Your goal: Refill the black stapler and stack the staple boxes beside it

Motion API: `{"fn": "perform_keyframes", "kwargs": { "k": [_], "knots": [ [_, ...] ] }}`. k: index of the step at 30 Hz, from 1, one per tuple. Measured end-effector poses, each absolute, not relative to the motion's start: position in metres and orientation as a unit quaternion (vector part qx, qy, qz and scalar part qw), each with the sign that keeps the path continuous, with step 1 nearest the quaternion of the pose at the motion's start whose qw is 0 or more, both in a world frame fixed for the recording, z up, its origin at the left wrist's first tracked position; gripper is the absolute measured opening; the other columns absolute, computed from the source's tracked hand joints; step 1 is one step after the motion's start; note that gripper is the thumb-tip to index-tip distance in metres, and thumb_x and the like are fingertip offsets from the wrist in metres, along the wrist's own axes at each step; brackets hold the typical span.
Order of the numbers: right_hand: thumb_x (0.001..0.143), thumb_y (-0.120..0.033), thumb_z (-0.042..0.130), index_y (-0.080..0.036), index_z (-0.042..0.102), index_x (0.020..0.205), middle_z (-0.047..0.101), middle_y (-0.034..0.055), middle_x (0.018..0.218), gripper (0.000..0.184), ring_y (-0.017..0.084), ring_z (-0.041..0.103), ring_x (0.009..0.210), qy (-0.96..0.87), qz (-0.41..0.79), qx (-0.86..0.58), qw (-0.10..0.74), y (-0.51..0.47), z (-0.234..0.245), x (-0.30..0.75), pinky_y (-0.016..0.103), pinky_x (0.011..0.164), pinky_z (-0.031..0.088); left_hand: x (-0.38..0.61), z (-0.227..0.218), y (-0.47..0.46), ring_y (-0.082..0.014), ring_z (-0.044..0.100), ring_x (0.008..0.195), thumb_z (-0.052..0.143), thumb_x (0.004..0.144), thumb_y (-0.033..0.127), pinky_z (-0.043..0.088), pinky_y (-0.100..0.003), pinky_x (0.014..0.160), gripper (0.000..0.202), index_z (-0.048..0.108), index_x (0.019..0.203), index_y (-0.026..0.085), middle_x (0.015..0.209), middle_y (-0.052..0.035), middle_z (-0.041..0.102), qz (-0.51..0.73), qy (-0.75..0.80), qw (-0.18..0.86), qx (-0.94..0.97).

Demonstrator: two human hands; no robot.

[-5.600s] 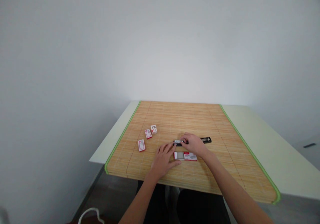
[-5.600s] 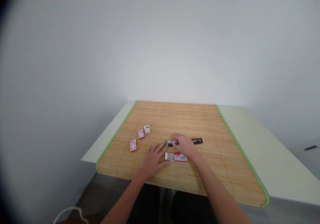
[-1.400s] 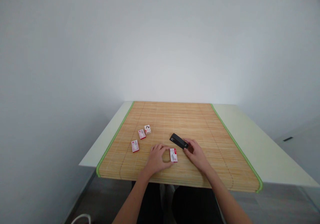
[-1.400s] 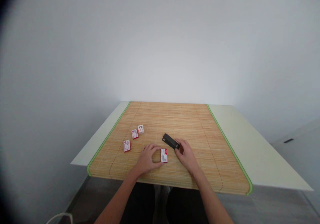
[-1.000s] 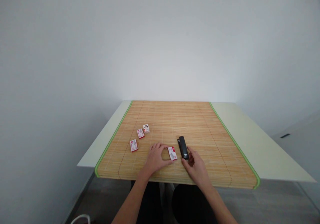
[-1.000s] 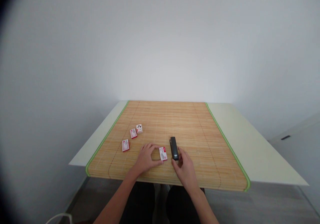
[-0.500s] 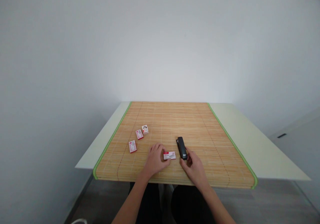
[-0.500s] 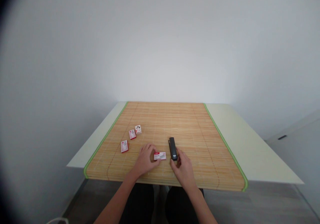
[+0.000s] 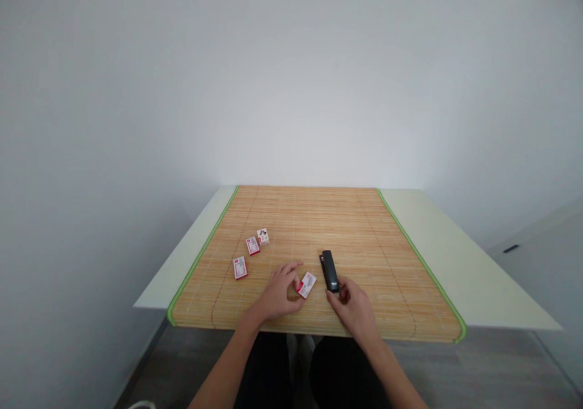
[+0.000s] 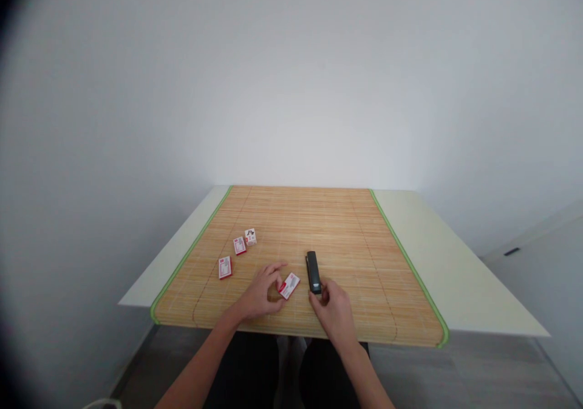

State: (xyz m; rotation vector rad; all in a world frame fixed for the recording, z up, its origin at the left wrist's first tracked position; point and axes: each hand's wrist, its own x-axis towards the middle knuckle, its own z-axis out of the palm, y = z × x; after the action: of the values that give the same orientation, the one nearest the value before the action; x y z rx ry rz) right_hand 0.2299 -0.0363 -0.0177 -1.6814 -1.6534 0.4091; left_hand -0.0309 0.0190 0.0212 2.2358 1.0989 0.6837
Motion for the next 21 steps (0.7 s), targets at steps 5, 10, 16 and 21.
{"fn": "perform_keyframes", "kwargs": {
  "k": [5,10,16,21],
  "knots": [
    [0.087,-0.047,0.066,-0.026,0.061,0.083,0.059,-0.0001,0.065,0.022,0.021,0.057,0.061,-0.638,0.147,-0.658,0.372,-0.038,-0.019,0.228,0.033,0.061,0.042,-0.02,0.024,0.022,-0.0277,0.045,0.138,0.072,0.071,0.016,0.034,-0.046,0.113,0.022,0.057,0.083,0.027,0.154,0.0023,0.051,0.246,0.4,0.271,0.84],
    [0.088,-0.044,0.067,-0.025,0.064,0.088,0.059,0.0003,0.069,0.019,0.021,0.056,0.063,-0.656,0.162,-0.644,0.358,-0.04,-0.017,0.233,0.033,0.062,0.044,-0.006,0.023,0.022,-0.0286,0.053,0.126,0.072,0.071,0.016,0.038,-0.047,0.11,0.023,0.06,0.088,0.028,0.134,-0.0015,0.064,0.271,0.417,0.275,0.823],
    [0.091,-0.04,0.066,-0.023,0.068,0.126,0.064,0.005,0.086,0.038,0.023,0.061,0.077,-0.686,0.189,-0.608,0.352,-0.036,-0.016,0.243,0.036,0.073,0.051,-0.005,0.012,0.025,-0.0293,0.049,0.133,0.083,0.071,0.031,0.038,-0.048,0.115,0.069,0.056,0.135,0.031,0.143,-0.005,0.057,0.317,0.433,0.272,0.798],
    [0.094,-0.038,0.063,-0.022,0.072,0.123,0.064,0.0049,0.084,0.034,0.022,0.061,0.078,-0.699,0.195,-0.596,0.344,-0.039,-0.013,0.242,0.035,0.075,0.05,-0.007,0.006,0.03,-0.0293,0.043,0.14,0.086,0.072,0.04,0.034,-0.049,0.119,0.065,0.063,0.131,0.033,0.149,-0.0025,0.054,0.299,0.422,0.257,0.816]
  ]
}}
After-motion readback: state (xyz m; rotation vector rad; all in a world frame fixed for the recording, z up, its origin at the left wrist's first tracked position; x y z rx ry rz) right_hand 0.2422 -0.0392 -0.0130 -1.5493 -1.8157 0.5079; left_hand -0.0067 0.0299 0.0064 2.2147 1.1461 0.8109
